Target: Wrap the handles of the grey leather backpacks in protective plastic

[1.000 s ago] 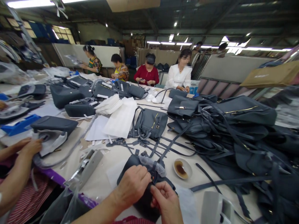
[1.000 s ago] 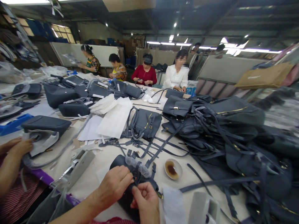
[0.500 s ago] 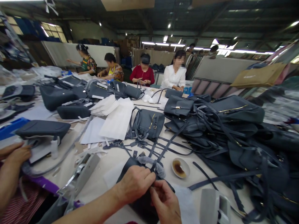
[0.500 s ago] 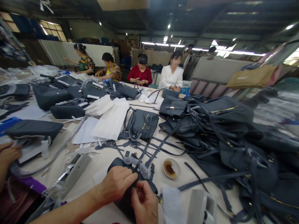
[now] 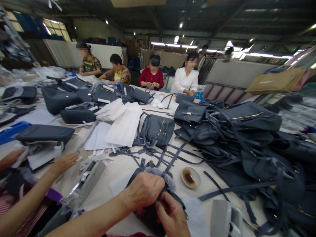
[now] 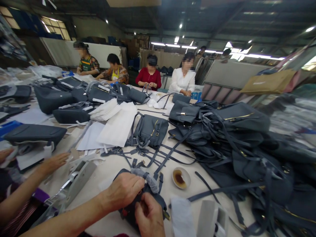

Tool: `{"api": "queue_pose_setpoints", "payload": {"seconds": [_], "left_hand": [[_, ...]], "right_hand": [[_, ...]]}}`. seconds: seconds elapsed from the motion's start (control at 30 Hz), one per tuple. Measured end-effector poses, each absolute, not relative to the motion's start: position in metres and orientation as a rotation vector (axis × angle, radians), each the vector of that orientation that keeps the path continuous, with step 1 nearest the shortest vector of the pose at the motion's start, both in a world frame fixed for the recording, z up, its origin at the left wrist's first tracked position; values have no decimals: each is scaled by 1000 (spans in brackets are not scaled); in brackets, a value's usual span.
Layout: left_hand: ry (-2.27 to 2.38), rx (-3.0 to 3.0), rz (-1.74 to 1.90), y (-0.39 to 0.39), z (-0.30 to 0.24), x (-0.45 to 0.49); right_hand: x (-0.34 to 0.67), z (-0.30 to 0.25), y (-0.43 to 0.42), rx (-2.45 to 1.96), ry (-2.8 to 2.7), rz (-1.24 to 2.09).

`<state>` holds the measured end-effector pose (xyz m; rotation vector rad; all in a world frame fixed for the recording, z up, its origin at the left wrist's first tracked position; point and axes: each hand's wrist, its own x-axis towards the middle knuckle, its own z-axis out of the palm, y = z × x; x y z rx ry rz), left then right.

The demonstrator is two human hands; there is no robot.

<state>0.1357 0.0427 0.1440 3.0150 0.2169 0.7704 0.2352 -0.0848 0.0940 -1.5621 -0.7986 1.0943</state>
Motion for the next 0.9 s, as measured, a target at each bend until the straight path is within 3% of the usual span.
{"api": "queue_pose_setpoints", "payload": {"seconds": [0.2, 0.33, 0.5, 0.67, 0.9], "left_hand": [[261, 2931, 979, 55, 142, 132], [331, 2808, 954, 54, 139, 129], [704, 2462, 695, 36, 134, 120], [957, 2090, 405, 20, 139, 105], [858, 1814, 337, 24, 110, 118]], "right_hand": [[233, 105, -86, -1358, -814, 1453], [231, 86, -91, -1558, -1021, 1375], [232, 63, -88, -1758, -1135, 1294], [231, 67, -88, -1634, -1105, 1405], [228, 61, -79, -1652, -1052, 1344]]}}
